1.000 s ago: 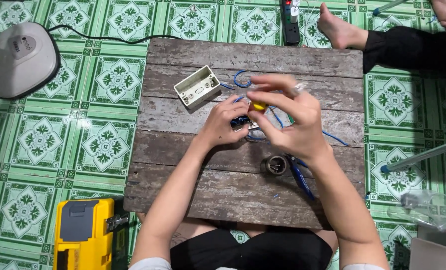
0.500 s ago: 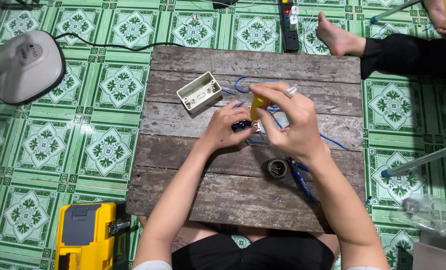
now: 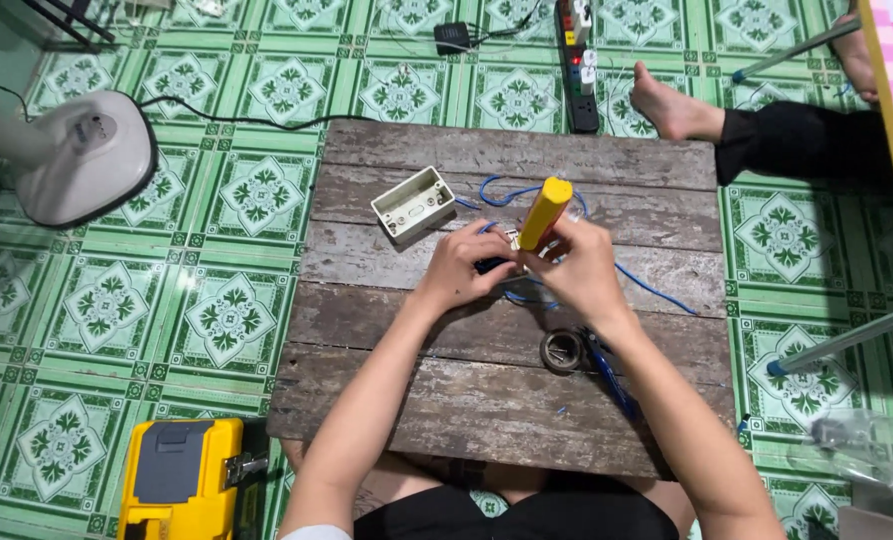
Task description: Wiring an electrical switch or socket component using a screwdriver on a wooden surface.
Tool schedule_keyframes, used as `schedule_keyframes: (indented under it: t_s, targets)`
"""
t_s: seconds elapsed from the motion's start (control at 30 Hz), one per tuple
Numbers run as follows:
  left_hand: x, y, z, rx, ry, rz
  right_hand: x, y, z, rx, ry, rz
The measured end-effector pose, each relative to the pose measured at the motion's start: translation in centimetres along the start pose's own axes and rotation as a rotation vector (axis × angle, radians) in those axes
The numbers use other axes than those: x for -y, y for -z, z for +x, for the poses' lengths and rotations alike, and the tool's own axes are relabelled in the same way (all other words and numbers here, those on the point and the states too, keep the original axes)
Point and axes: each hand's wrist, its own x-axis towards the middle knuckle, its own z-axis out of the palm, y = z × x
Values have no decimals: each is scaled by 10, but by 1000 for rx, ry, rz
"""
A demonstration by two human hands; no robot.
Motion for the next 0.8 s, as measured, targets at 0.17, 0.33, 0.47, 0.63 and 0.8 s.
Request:
schedule_keyframes:
  t_s: [0.17, 0.33, 0.47, 0.63, 0.8]
  targets:
    - [-17, 10, 8, 18, 2, 1, 6, -6, -10, -48, -86, 111]
    - [-12, 7, 6, 1, 18, -29, 0, -9, -13, -112, 42, 44]
    - [-14, 8, 6, -1, 52, -34, 7, -12, -14, -125, 60, 69]
    - [-13, 5, 6, -13, 65, 21, 21, -13, -15, -127, 83, 108]
    - [-17, 5, 7, -27, 51, 37, 37, -17, -14, -138, 67, 193]
